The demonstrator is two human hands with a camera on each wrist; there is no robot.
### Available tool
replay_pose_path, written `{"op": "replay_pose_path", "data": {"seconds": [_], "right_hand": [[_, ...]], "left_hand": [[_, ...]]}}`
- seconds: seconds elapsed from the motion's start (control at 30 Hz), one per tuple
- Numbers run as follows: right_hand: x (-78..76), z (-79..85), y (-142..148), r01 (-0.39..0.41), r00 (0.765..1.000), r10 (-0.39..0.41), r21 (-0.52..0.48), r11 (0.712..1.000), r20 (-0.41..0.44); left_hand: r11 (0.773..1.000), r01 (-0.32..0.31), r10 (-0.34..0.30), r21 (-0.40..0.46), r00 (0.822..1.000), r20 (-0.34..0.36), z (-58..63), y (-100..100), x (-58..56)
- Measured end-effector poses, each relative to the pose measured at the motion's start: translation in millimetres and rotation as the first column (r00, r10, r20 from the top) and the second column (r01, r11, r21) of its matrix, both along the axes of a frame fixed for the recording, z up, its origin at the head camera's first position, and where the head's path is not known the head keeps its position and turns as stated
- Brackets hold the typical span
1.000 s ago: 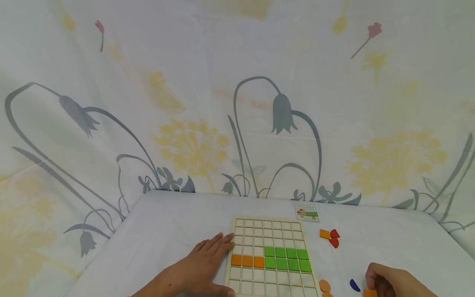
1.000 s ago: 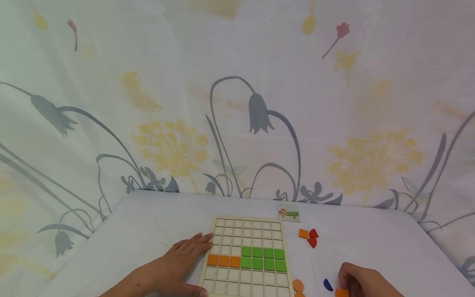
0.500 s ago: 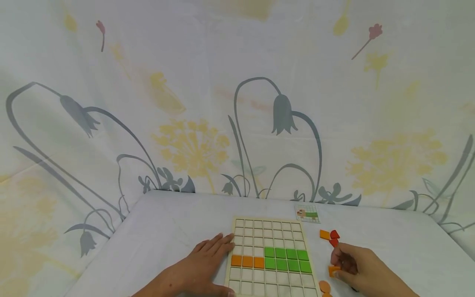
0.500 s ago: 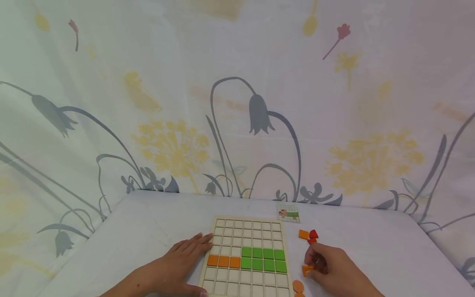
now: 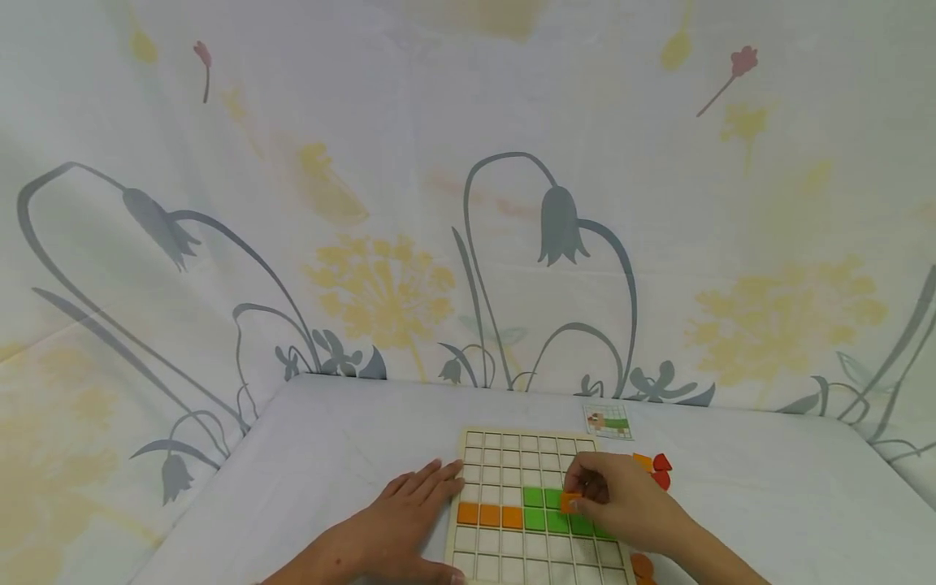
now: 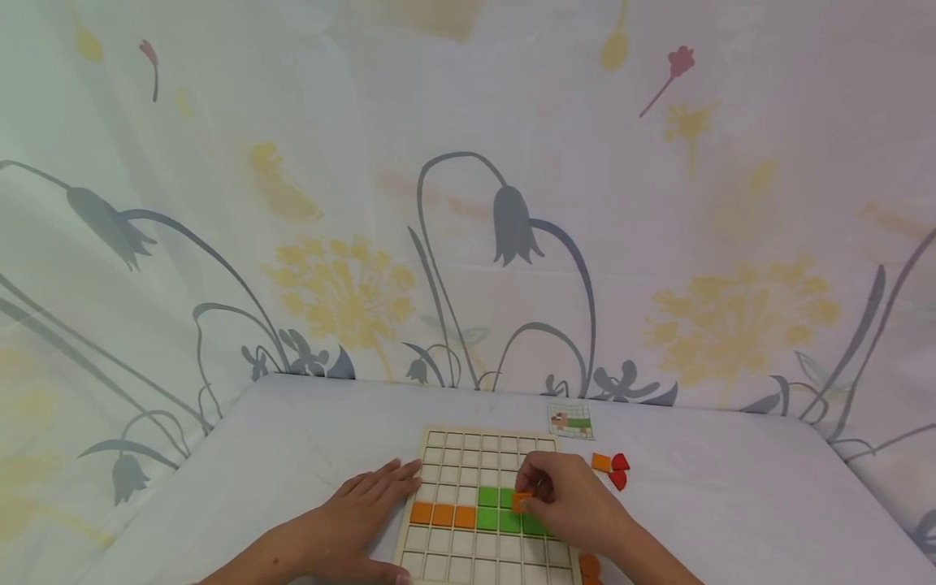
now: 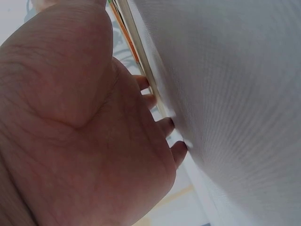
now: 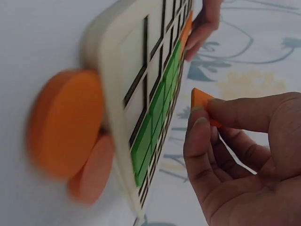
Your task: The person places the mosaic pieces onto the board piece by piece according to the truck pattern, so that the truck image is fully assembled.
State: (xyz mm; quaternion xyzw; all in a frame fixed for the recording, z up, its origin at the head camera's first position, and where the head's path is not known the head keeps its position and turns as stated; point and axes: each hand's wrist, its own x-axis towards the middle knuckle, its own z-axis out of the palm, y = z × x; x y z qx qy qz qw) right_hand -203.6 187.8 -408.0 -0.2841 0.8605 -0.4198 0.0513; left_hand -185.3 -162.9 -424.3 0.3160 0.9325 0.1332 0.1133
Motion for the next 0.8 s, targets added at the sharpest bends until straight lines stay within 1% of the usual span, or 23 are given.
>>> {"op": "replay_pose_path", "data": {"seconds": [0.23, 0.47, 0.67, 0.8], "right_hand": [[-12.4, 2.9, -30, -0.027, 1.000, 0.026, -0.022, 0.999, -0.008], [-25.1, -2.8, -56, -0.012, 1.000, 0.012, 0.002, 1.000, 0.001], [-31.5, -9.2, -66, -0.020, 1.000, 0.020, 0.037, 0.999, 0.004], [-31.2, -10.3, -68, -0.012, 1.000, 0.011, 0.053, 0.999, 0.010]], "left_hand": [[1.000, 0.000, 0.000, -0.008, 1.000, -0.005, 1.8, 2, 1.0], [1.000, -0.004, 0.004, 0.001, 1.000, -0.006, 0.2, 1, 0.3], [1.000, 0.011, -0.011, 0.016, 1.000, -0.015, 0.4, 0, 0.2], [1.000, 0.017, -0.017, 0.020, 1.000, -0.021, 0.1, -1, -0.4]]}}
